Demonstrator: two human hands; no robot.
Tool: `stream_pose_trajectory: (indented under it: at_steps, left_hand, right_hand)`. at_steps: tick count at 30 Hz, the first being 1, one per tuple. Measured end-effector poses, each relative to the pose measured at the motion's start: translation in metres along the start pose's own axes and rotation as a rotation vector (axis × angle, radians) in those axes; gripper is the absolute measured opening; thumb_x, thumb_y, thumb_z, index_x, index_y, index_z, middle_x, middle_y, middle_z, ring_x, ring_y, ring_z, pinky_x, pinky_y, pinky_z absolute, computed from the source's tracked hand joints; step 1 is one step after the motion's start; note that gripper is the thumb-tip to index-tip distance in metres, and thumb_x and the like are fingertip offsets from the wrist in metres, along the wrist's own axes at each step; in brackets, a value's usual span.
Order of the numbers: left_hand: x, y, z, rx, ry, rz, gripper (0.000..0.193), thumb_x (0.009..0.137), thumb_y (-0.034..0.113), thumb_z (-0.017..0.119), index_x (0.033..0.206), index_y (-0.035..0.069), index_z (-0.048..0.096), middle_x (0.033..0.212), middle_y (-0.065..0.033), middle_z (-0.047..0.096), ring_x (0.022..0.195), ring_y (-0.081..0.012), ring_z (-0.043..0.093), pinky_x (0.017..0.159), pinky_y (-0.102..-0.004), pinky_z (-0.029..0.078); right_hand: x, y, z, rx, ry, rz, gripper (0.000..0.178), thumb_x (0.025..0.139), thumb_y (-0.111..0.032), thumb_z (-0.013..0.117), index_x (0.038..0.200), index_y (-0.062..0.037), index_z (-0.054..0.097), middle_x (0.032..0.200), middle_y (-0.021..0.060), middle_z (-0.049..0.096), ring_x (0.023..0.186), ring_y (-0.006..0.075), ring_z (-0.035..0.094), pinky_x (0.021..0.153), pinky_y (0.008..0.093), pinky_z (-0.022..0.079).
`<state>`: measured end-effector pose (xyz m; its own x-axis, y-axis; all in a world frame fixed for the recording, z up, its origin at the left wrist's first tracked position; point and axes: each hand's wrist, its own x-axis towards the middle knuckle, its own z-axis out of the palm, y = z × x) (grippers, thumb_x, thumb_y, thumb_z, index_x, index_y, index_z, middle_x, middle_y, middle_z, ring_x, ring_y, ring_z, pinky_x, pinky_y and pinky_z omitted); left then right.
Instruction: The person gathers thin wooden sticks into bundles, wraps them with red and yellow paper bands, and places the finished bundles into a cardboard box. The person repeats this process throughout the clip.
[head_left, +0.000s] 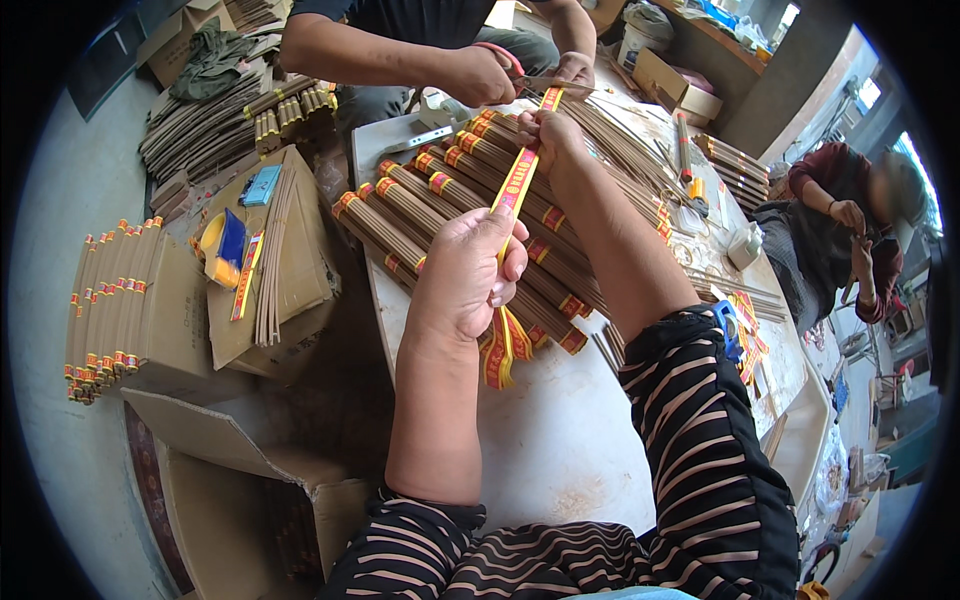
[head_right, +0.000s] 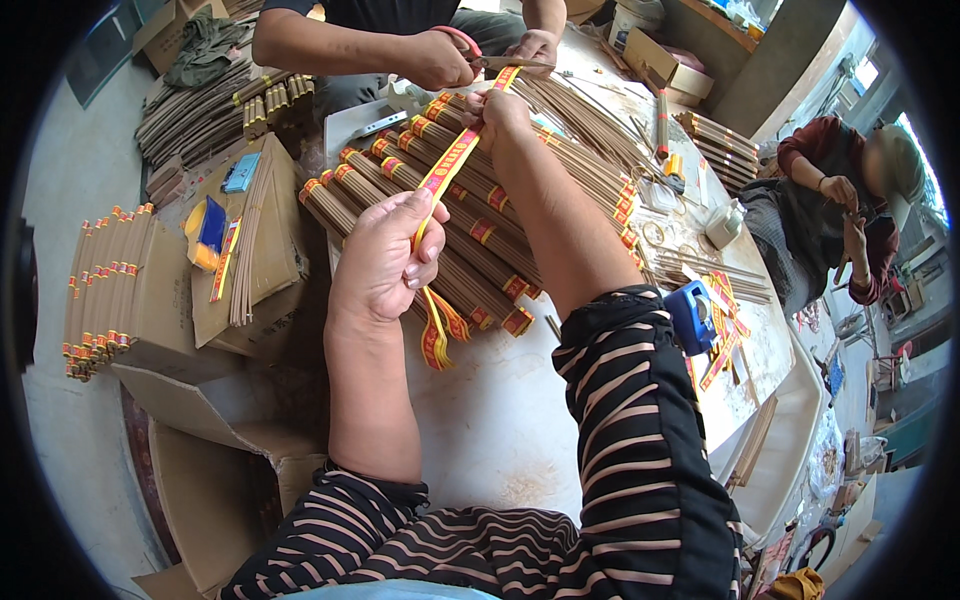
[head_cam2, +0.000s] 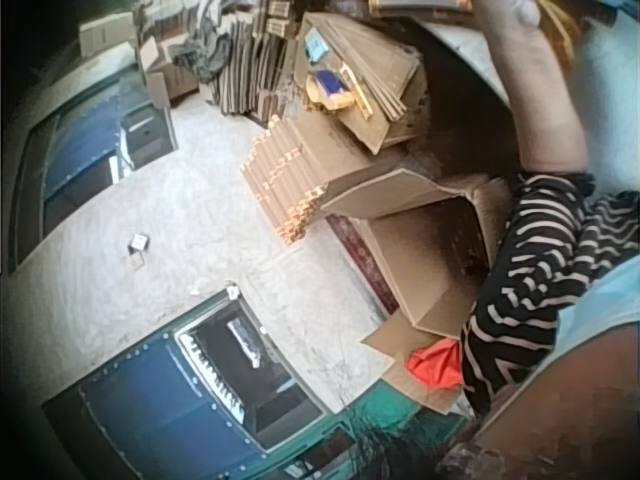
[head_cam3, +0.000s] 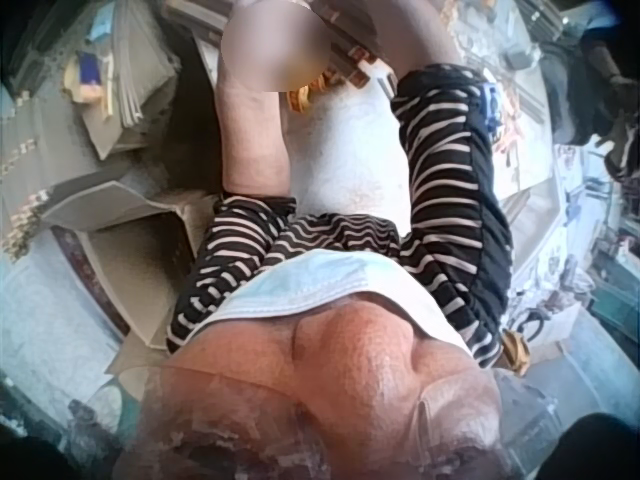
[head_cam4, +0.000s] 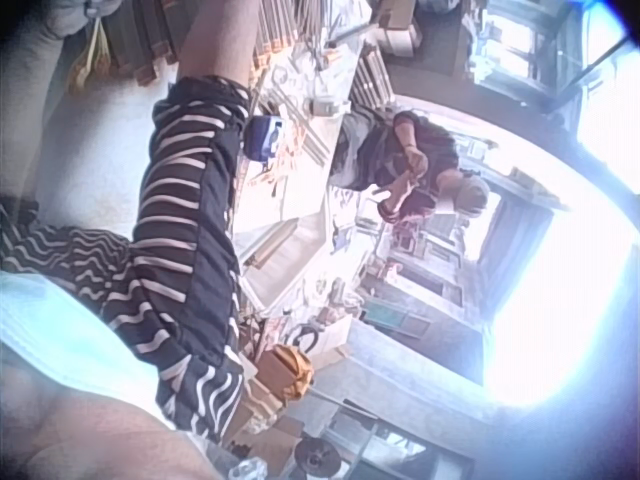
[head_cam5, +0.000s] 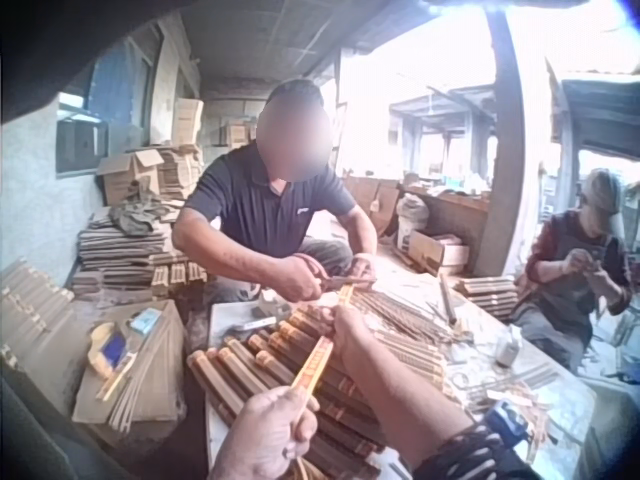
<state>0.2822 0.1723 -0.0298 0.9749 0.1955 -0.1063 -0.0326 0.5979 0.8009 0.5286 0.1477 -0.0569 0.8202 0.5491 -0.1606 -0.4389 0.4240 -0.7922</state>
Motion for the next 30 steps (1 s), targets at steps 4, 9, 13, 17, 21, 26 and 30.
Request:
stream_pose_trajectory:
  at_steps: [4,9,13,17,21,26,30]
  left_hand:
    - [-0.001,0.000,0.000,0.004,0.007,-0.002,0.021,0.092,0.019,0.045,0.082,0.001,0.049,0.054,-0.0047,0.047,0.037,-0.0062,0.032,0.032,-0.0178,0.025]
    - [-0.003,0.003,0.001,0.009,-0.012,0.006,0.021,0.092,0.019,0.044,0.082,0.001,0.049,0.054,-0.0045,0.047,0.037,-0.0061,0.032,0.032,-0.0178,0.025]
    - [-0.001,0.002,-0.002,0.007,-0.006,-0.003,0.021,0.092,0.020,0.045,0.082,0.001,0.049,0.054,-0.0045,0.047,0.037,-0.0061,0.032,0.032,-0.0179,0.025]
    - [-0.002,0.002,-0.002,0.024,-0.009,0.009,0.022,0.092,0.020,0.045,0.082,0.001,0.049,0.055,-0.0046,0.047,0.037,-0.0061,0.032,0.031,-0.0178,0.025]
    - [-0.001,0.001,0.001,0.010,0.011,0.009,0.023,0.092,0.022,0.048,0.084,0.001,0.048,0.053,-0.0031,0.045,0.034,-0.0045,0.028,0.030,-0.0177,0.023]
    - [0.000,0.000,-0.001,0.003,0.014,0.007,0.022,0.091,0.022,0.048,0.084,0.001,0.048,0.053,-0.0031,0.046,0.034,-0.0045,0.028,0.030,-0.0177,0.024]
    - [0.000,-0.001,0.001,0.009,0.010,0.013,0.022,0.091,0.022,0.049,0.084,0.001,0.048,0.053,-0.0031,0.046,0.034,-0.0045,0.028,0.030,-0.0175,0.024]
  right_hand:
    - [-0.002,0.001,0.002,0.002,-0.009,-0.007,0.014,0.090,-0.006,0.031,0.078,-0.0034,0.038,0.056,-0.0010,0.032,0.042,0.0084,0.024,0.039,0.0225,0.023]
    - [-0.006,0.003,0.007,0.004,0.020,-0.001,0.014,0.086,-0.003,0.027,0.076,-0.0039,0.036,0.053,0.0000,0.032,0.041,0.0099,0.024,0.040,0.0248,0.024]
    - [-0.004,0.003,0.003,-0.016,-0.001,-0.008,0.009,0.087,-0.003,0.028,0.083,-0.0031,0.036,0.055,0.0012,0.034,0.041,0.0099,0.027,0.040,0.0251,0.025]
    - [-0.006,0.004,0.007,-0.009,0.018,-0.050,0.010,0.089,-0.006,0.028,0.084,-0.0030,0.036,0.055,0.0007,0.034,0.042,0.0095,0.026,0.040,0.0246,0.025]
    - [-0.009,0.003,0.007,-0.020,0.006,-0.068,0.015,0.093,-0.010,0.029,0.083,-0.0035,0.038,0.056,-0.0006,0.033,0.043,0.0084,0.025,0.041,0.0229,0.025]
    - [-0.010,0.003,0.007,0.003,-0.001,-0.072,0.015,0.093,-0.010,0.029,0.083,-0.0038,0.038,0.056,-0.0005,0.034,0.044,0.0085,0.025,0.040,0.0227,0.025]
    - [-0.005,0.006,0.001,0.047,-0.012,-0.053,0.010,0.090,-0.007,0.029,0.085,-0.0039,0.036,0.056,0.0015,0.036,0.042,0.0094,0.028,0.039,0.0241,0.026]
